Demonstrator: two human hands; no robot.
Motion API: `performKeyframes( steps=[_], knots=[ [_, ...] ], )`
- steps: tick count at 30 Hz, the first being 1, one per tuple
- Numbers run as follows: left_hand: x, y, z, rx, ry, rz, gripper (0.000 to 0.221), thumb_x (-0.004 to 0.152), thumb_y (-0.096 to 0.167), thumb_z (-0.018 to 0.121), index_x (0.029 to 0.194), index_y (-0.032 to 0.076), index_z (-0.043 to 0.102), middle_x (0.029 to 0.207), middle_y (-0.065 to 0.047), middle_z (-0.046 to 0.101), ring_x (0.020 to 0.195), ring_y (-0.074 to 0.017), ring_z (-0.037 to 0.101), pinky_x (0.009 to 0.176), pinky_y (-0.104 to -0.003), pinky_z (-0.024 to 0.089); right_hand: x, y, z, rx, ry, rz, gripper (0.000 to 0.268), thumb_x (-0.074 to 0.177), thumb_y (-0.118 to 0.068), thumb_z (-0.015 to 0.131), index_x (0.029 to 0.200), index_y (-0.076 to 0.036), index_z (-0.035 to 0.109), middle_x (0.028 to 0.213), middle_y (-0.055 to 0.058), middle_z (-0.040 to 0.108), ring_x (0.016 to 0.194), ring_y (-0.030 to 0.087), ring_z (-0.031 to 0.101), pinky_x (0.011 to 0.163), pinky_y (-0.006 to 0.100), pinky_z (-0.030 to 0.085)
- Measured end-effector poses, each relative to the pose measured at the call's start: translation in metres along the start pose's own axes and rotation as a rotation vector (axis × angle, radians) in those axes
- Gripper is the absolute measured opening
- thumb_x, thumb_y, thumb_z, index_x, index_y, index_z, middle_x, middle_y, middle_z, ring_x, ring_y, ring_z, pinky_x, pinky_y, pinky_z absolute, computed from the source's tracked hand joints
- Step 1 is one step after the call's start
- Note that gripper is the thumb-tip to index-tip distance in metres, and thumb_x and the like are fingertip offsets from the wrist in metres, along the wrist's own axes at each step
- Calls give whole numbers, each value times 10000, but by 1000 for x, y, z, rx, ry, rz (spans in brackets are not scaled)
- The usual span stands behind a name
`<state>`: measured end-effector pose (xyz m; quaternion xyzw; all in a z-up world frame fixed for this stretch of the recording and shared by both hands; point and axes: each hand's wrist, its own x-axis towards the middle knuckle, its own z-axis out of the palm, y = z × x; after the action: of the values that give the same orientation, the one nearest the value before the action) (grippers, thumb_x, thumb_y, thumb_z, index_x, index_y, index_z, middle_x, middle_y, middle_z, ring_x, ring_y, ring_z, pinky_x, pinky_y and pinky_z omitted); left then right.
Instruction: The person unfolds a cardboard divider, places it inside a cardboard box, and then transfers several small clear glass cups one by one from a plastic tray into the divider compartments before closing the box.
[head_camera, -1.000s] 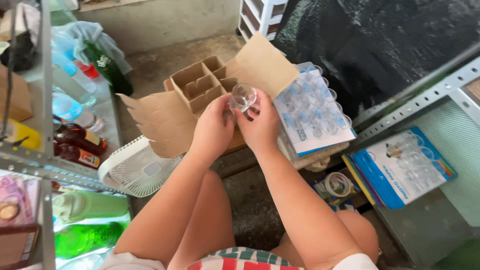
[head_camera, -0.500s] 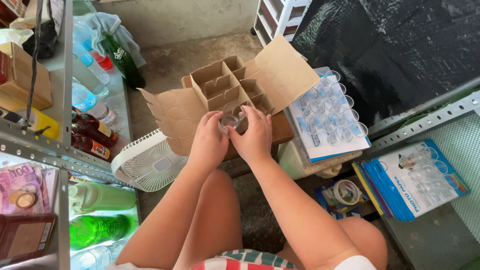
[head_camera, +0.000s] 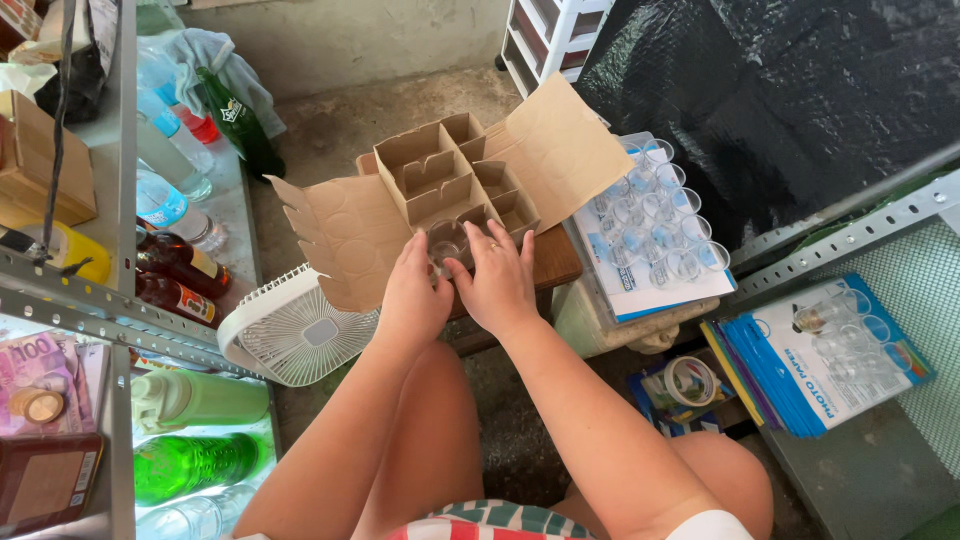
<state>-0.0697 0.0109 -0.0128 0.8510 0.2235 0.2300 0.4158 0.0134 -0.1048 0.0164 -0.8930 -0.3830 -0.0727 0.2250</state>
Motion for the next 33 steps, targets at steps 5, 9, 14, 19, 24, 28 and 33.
performKeyframes(
  steps=[5,9,14,19,24,28,33],
  knots=[
    [-3,-3,-1,114,-40,3,790,841,46,597,1571,-59,314,1457,-272,491,1270,-370,610,1050,-376,587,-1,5,4,-23,-13,-21,610,1005,-514,584,1458,-108,549,1290,89,711,1448,255,482,1213,700,218],
    [-2,-15,9,247,-19,54,784,793,86,627,1538,-46,419,1564,-243,418,1378,-397,528,1147,-408,505,-2,4,-1,-37,-13,-44,634,1004,-515,571,1467,-83,548,1301,101,701,1439,272,489,1202,715,228],
    [2,-10,10,322,-7,66,812,777,112,654,1539,-55,425,1575,-262,404,1409,-434,487,1188,-453,443,-7,10,-1,45,72,-61,645,971,-471,639,1463,-63,552,1344,129,675,1435,325,491,1172,725,282],
    [-3,68,-7,363,120,183,757,785,133,726,1482,-67,512,1539,-263,441,1408,-446,482,1187,-463,424,-8,47,-17,276,493,-207,385,910,-288,773,1254,-126,710,1186,82,707,1237,356,628,1077,530,487],
    [14,116,46,42,-29,305,632,814,228,792,1386,18,623,1421,-175,580,1319,-387,588,1117,-443,486,-23,111,-30,436,739,157,251,825,-95,860,1058,-109,769,1028,54,703,960,268,724,762,277,643],
    [28,119,124,-54,-188,302,578,815,319,781,1339,108,661,1360,-90,632,1283,-310,631,1092,-417,515,-46,189,-6,478,796,373,271,834,-42,831,1090,-92,757,1002,105,697,896,289,727,692,303,648],
    [50,99,227,-101,-392,69,573,809,317,754,1355,175,655,1166,-67,706,1172,-253,693,1025,-428,562,-69,265,29,672,735,709,335,848,-50,826,1166,-35,722,1039,169,752,879,226,750,785,338,636]
  ],
)
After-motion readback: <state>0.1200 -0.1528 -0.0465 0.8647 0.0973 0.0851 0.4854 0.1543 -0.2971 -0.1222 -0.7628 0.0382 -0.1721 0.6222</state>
